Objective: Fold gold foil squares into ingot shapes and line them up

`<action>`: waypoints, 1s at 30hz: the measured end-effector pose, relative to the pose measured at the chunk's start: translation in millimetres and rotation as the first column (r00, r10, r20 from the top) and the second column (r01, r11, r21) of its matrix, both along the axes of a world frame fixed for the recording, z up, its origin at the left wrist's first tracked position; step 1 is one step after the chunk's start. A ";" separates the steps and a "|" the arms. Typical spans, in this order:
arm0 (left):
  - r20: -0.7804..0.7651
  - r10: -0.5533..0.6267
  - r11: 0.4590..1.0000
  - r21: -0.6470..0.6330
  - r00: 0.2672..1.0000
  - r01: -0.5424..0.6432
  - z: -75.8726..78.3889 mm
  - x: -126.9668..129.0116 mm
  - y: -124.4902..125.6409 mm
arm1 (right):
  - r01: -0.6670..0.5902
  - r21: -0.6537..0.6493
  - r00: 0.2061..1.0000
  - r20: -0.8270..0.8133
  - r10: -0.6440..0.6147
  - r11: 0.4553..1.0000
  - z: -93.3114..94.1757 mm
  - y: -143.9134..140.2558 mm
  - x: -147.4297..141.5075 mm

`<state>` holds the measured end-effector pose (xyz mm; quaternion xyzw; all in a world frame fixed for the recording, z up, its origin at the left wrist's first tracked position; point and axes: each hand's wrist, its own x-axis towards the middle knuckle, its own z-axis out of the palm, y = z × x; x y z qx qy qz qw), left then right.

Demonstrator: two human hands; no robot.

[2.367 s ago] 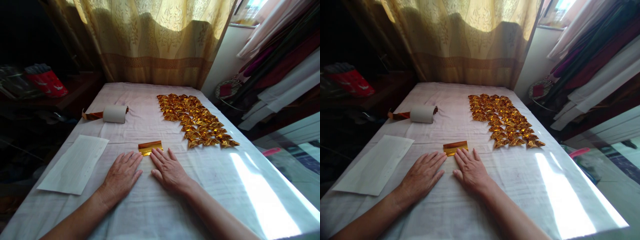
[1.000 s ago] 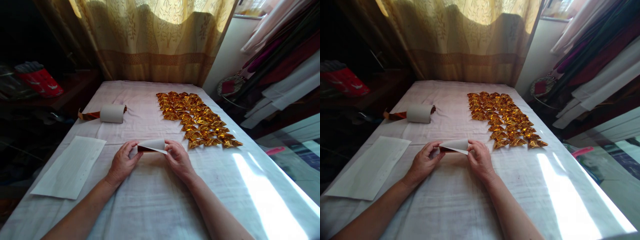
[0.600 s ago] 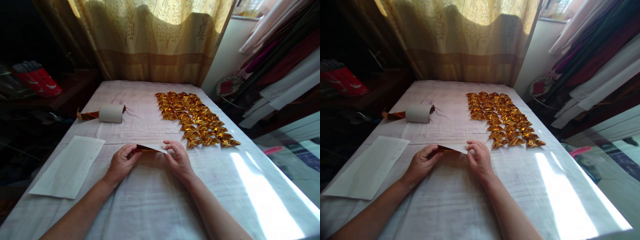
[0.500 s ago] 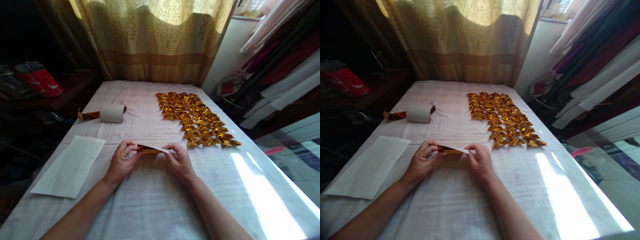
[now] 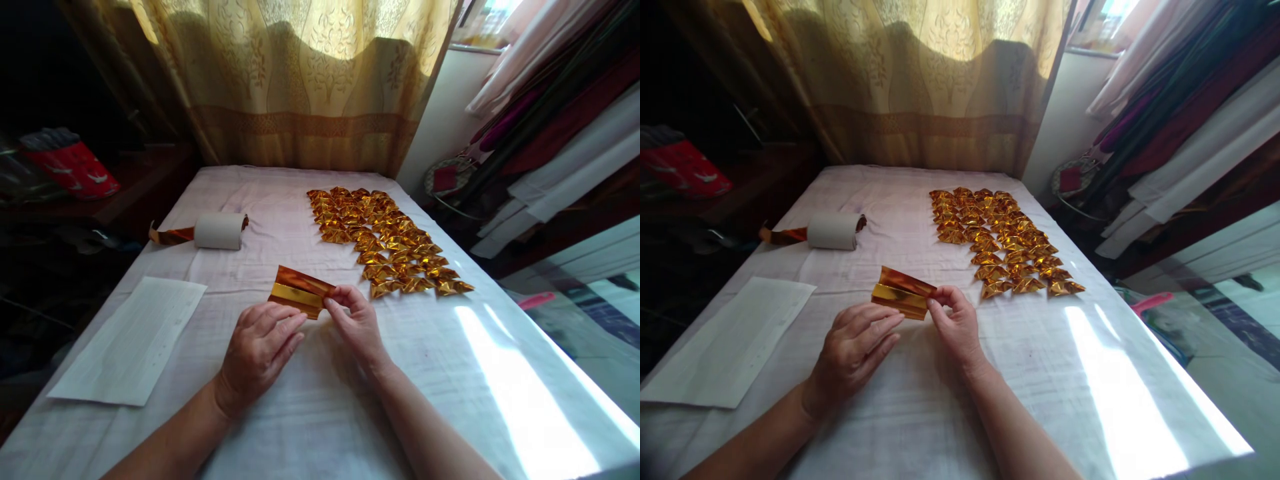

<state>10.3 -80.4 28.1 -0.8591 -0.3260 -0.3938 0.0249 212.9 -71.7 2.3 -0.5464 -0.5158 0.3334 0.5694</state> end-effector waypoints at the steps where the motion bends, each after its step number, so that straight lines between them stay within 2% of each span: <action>1: -0.025 0.011 1.000 -0.011 1.000 -0.011 0.1 2.2 -1.9 | -0.002 0.017 1.000 0.014 0.002 1.000 0.9 -1.4 -1.6; 7: -0.057 0.069 0.989 -0.130 0.996 -0.076 -4.6 3.7 -3.1 | -0.124 0.140 0.985 0.140 0.104 0.982 3.9 -12.7 -12.9; 11: 0.017 0.053 0.981 -0.186 0.998 -0.049 -6.2 2.1 -1.8 | -0.215 0.220 0.932 0.338 0.132 0.951 4.5 -16.8 -15.6; 15: 0.109 0.096 0.964 -0.256 0.989 -0.065 -5.2 1.8 -0.7 | -0.274 0.264 0.860 0.498 0.113 0.925 3.2 -19.1 -17.3; 19: 0.152 0.129 0.969 -0.227 0.980 -0.092 -4.9 -0.2 2.2 | -0.269 0.291 0.834 0.547 0.071 0.918 2.6 -18.5 -16.9; 22: 0.184 0.112 0.974 -0.216 0.977 -0.071 -6.1 -3.9 5.8 | -0.145 0.366 0.839 0.538 -0.081 0.919 3.1 -14.5 -12.3; 24: 0.202 0.063 0.975 -0.224 0.977 -0.017 -7.1 -6.9 9.1 | -0.087 0.399 0.815 0.556 -0.166 0.913 3.2 -11.0 -7.0; 27: 0.206 -0.025 0.978 -0.196 0.978 0.066 -7.4 -12.1 14.6 | -0.133 0.392 0.748 0.642 -0.167 0.910 2.6 -7.1 2.1; 30: 0.129 -0.047 0.989 -0.130 0.991 0.064 -6.5 -19.0 19.0 | -0.231 0.392 0.689 0.712 -0.135 0.891 3.0 -6.2 8.3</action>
